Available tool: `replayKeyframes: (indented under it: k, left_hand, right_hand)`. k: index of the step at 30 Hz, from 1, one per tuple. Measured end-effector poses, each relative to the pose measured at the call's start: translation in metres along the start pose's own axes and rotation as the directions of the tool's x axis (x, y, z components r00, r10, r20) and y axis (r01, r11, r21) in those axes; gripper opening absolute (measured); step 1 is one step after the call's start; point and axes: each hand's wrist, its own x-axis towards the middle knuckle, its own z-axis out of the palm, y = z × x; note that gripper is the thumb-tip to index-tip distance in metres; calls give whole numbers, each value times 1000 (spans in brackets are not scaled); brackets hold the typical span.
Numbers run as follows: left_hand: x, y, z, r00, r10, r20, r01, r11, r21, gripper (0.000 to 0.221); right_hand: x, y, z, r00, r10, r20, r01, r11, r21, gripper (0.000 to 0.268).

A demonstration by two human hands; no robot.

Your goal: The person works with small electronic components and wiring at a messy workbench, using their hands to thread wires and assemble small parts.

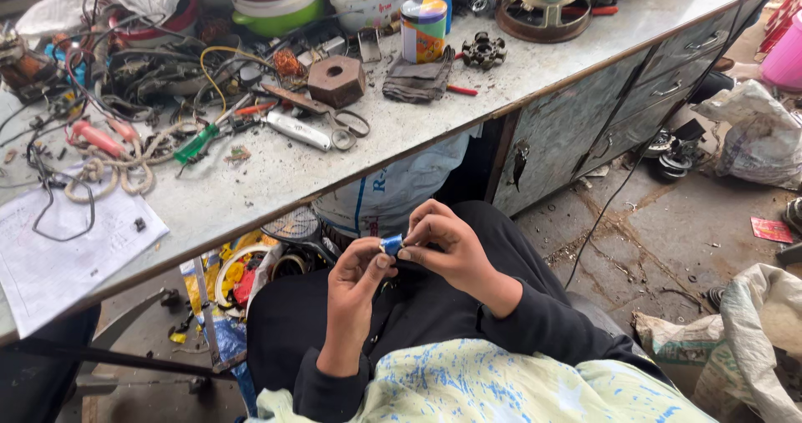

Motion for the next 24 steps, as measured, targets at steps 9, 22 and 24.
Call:
replayKeyframes:
  k: [9,22,24]
  left_hand:
    - [-6,3,4,999,-47,11,49,979,-198,21]
    - [-8,-10,-2,996,-71,-48,55,957,-284,22]
    - [-8,-10,0,998,-60,-6,57,974,-220,24]
  right_hand:
    - [0,-20,-3,970,216,112,-243,839,486,6]
    - [-4,-43,-7,996,-50,68,49,999,22,25]
    - [-7,-40,-5,997,-37,64,42,997,-66,25]
